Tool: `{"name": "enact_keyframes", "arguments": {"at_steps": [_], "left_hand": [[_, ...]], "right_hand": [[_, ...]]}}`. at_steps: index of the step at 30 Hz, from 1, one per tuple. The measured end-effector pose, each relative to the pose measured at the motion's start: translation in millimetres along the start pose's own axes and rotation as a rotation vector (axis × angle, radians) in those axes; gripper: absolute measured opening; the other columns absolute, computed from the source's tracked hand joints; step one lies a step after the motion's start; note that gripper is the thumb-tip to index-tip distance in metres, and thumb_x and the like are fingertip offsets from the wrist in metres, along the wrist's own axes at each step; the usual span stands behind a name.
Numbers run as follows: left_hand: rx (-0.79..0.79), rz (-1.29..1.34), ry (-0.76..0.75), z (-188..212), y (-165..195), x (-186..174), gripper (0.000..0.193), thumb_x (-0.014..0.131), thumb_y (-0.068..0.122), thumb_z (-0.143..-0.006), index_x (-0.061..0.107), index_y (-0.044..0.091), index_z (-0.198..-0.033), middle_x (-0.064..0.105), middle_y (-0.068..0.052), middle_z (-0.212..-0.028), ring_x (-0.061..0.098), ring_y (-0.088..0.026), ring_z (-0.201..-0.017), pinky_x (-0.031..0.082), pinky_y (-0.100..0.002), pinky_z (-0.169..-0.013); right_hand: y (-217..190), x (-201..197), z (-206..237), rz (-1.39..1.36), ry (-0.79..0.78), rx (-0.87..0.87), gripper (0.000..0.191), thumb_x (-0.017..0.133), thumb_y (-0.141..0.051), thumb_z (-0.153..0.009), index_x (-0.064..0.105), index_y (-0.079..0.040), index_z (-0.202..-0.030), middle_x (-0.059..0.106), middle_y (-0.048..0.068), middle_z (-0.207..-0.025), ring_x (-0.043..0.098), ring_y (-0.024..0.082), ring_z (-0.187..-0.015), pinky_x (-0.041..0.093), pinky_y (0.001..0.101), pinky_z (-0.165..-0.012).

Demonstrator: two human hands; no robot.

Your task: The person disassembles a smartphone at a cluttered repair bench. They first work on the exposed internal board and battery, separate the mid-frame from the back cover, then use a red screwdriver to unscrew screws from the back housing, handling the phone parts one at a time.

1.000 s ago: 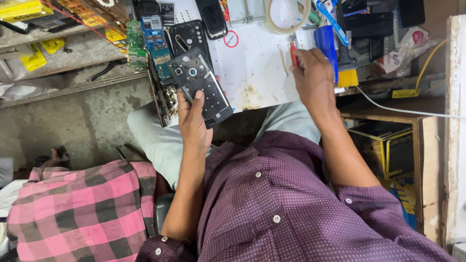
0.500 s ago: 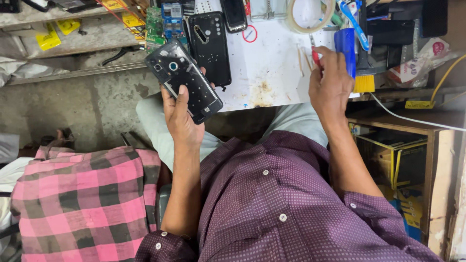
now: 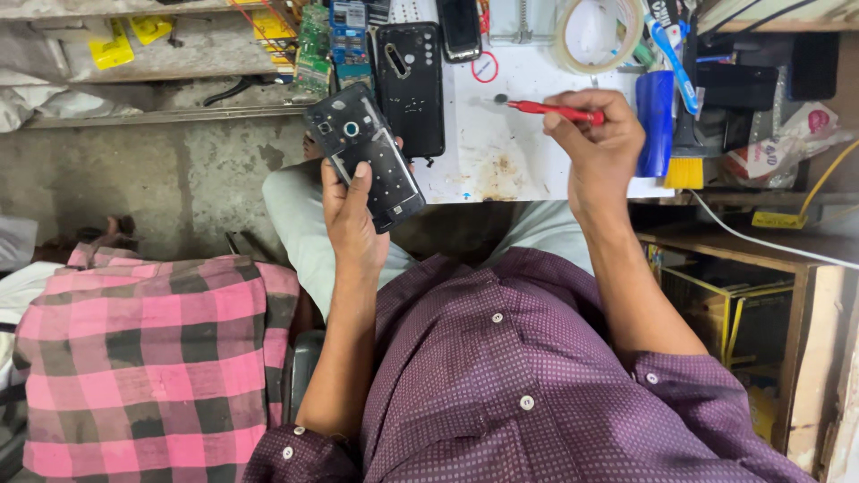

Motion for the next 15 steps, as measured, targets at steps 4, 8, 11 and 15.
{"name": "enact_keyframes", "arguments": {"at_steps": [4,8,11,15], "left_hand": [[0.043,-0.056,0.002,3,4,-10,0.029,0.058,0.008,-0.108,0.050,0.003,-0.135,0.068,-0.017,-0.125,0.069,-0.024,-0.112,0.058,-0.040,-0.099],[0.076,-0.072,0.044,5,3,-21,0.025,0.065,0.008,-0.108,0.057,0.000,-0.130,0.068,-0.008,-0.120,0.066,-0.014,-0.105,0.054,-0.031,-0.097],[0.080,-0.115,0.073,6,4,-28,0.025,0.067,0.008,-0.106,0.061,0.000,-0.127,0.069,-0.005,-0.116,0.064,-0.010,-0.100,0.053,-0.027,-0.093],[0.074,-0.148,0.085,7,6,-31,0.026,0.068,0.010,-0.105,0.062,0.000,-0.128,0.070,-0.004,-0.115,0.064,-0.009,-0.100,0.052,-0.026,-0.092]], "right_hand": [[7,28,-10,-0.031,-0.075,-0.017,0.031,0.070,0.012,-0.100,0.051,-0.001,-0.120,0.073,0.015,-0.108,0.070,0.015,-0.091,0.059,0.0273,-0.082],[18,51,-16,0.018,-0.149,-0.101,0.031,0.069,0.007,-0.107,0.046,-0.002,-0.126,0.070,0.013,-0.110,0.070,0.014,-0.096,0.060,0.0283,-0.090],[26,61,-18,0.054,-0.155,-0.117,0.030,0.070,0.005,-0.107,0.047,-0.002,-0.124,0.070,0.013,-0.112,0.069,0.014,-0.097,0.058,0.0270,-0.091],[29,69,-19,0.079,-0.192,-0.122,0.027,0.068,0.004,-0.109,0.047,-0.002,-0.124,0.070,0.013,-0.116,0.068,0.013,-0.097,0.055,0.0255,-0.092]]}}
Point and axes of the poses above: each hand's wrist, its own z-axis away from the middle knuckle, its own x-axis out of the palm, y = z × x, the point moved 1 cm from there along -z, towards the middle knuckle
